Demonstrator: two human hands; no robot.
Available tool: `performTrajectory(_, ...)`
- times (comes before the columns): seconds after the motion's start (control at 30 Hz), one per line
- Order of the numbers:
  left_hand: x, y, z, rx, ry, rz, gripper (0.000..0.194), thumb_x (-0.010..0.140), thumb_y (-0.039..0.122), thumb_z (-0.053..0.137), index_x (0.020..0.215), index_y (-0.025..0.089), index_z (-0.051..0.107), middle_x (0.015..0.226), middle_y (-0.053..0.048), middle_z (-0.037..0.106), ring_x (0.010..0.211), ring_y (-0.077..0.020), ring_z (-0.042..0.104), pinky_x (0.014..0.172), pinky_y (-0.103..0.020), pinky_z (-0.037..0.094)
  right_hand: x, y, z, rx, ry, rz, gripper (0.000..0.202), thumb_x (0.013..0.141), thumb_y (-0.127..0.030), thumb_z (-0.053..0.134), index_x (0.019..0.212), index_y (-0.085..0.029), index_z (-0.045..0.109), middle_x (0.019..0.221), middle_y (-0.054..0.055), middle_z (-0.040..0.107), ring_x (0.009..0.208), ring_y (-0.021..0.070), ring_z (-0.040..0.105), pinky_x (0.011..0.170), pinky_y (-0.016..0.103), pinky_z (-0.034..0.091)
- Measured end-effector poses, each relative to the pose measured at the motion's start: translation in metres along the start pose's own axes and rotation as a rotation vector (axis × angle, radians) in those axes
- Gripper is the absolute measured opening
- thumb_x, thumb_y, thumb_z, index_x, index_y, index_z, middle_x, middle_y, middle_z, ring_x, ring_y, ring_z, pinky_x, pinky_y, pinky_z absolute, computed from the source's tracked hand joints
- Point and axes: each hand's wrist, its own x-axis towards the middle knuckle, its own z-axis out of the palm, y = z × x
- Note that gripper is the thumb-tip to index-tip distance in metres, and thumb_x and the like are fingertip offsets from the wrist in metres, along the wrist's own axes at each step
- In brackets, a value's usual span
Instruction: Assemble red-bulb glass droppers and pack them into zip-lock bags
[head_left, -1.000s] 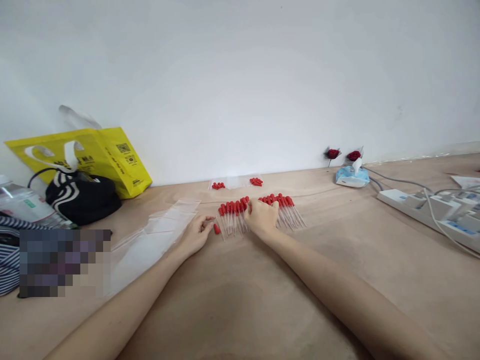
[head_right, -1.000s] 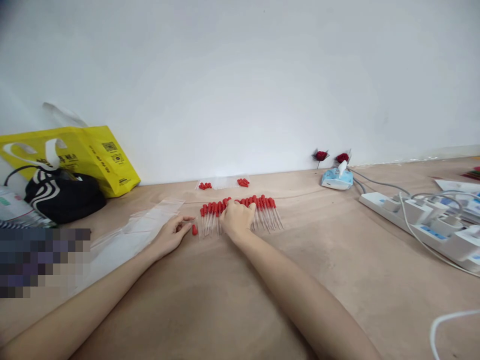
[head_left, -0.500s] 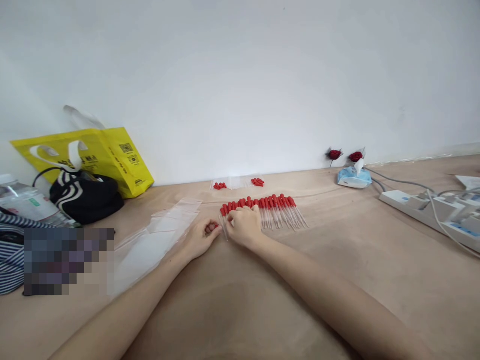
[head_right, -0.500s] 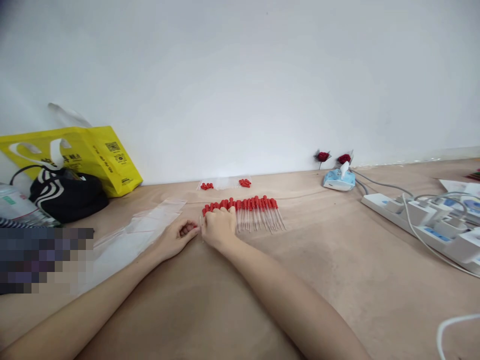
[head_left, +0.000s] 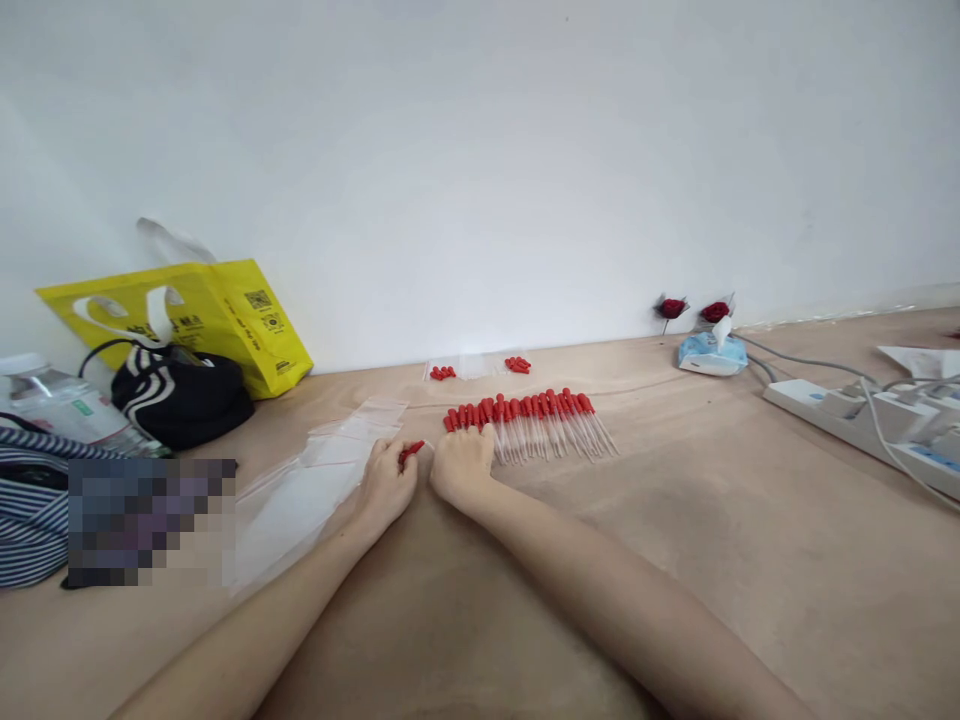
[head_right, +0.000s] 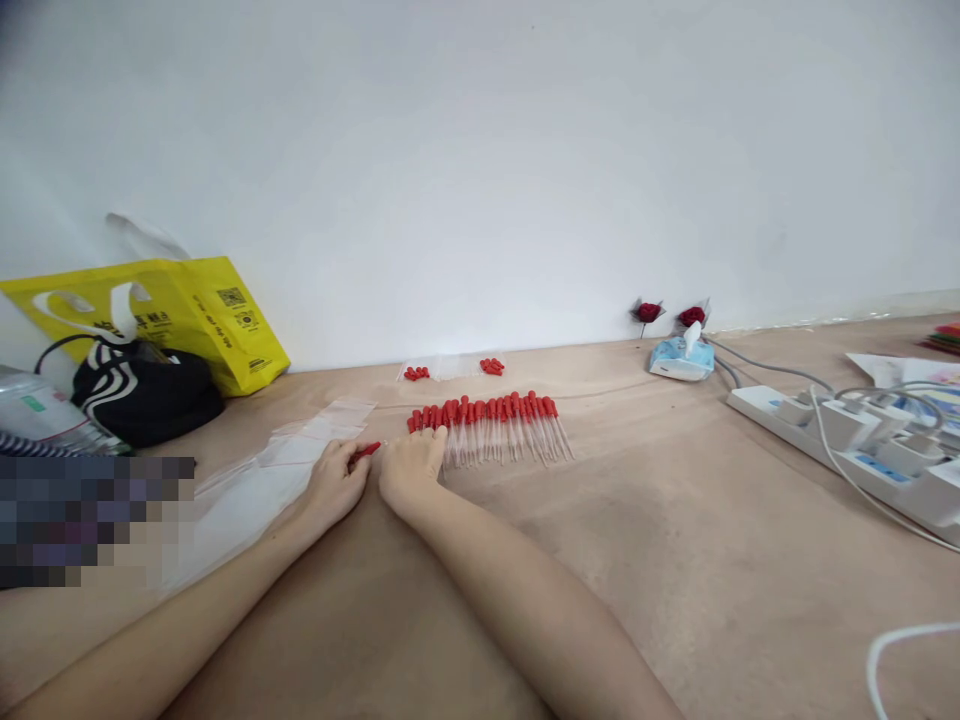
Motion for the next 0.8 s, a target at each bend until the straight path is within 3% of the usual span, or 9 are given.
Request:
performTrajectory(0.13,-0.001,0.001,-0.003,-0.008,0.006,0.011,0.019,0.073,0.022,0.045,0.078,0.014,0.061,0.072,-0.005,0.057,0.065,-0.0185,0.057,0.061,-0.03,0.047,-0.004,-0.006,-0.005,-0.021,-0.019,-0.016,0.028,0.079,-0.009,0.039,0.093,-0.011,0.064,0.099,0.016,0.062,0.097,0.0266,0.049,0.082,0.041,0.024)
performTrajectory(0.23,-0.005,0.007,-0.008,-0.027,-0.008,0.057,0.019,0.076,0.027,0.046,0.08,0.014,0.06,0.075,-0.005,0.059,0.067,-0.0188,0.057,0.062,-0.03,0.047,-0.018,0.009,-0.01,-0.02,0.055,-0.062,0.027,0.08,-0.009,0.038,0.095,-0.008,0.06,0.099,0.018,0.059,0.095,0.0263,0.049,0.078,0.039,0.029)
performTrajectory(0.33,-0.014,0.021,-0.013,-0.085,-0.041,0.179,0.017,0.077,0.027,0.048,0.081,0.017,0.06,0.077,-0.004,0.062,0.073,-0.0183,0.057,0.068,-0.03,0.046,-0.04,0.053,-0.01,0.002,0.177,-0.159,0.022,0.081,-0.009,0.037,0.092,-0.007,0.056,0.093,0.017,0.059,0.087,0.0246,0.05,0.074,0.037,0.033)
performTrajectory(0.43,-0.026,0.039,-0.012,-0.212,-0.083,0.325,0.017,0.08,0.025,0.047,0.086,0.018,0.061,0.082,-0.003,0.064,0.077,-0.0166,0.058,0.071,-0.028,0.046,-0.062,0.109,-0.007,0.165,0.182,-0.301,0.017,0.084,-0.013,0.037,0.087,-0.012,0.053,0.08,0.009,0.059,0.074,0.0179,0.051,0.073,0.035,0.036)
performTrajectory(0.57,-0.038,0.058,-0.003,-0.321,-0.219,0.372,0.018,0.081,0.022,0.048,0.092,0.018,0.062,0.083,-0.003,0.065,0.073,-0.0148,0.06,0.067,-0.026,0.048,-0.081,0.155,-0.006,0.412,0.234,-0.43,0.028,0.085,-0.016,0.038,0.111,-0.014,0.046,0.086,0.008,0.055,0.075,0.0154,0.051,0.069,0.029,0.042)
performTrajectory(0.8,-0.045,0.067,0.001,-0.361,-0.341,0.33,0.016,0.081,0.021,0.049,0.089,0.019,0.063,0.082,-0.002,0.066,0.073,-0.0141,0.06,0.066,-0.025,0.046,-0.083,0.148,-0.008,0.5,0.187,-0.514,0.023,0.083,-0.015,0.04,0.097,-0.017,0.059,0.086,0.008,0.055,0.079,0.0157,0.053,0.071,0.029,0.044)
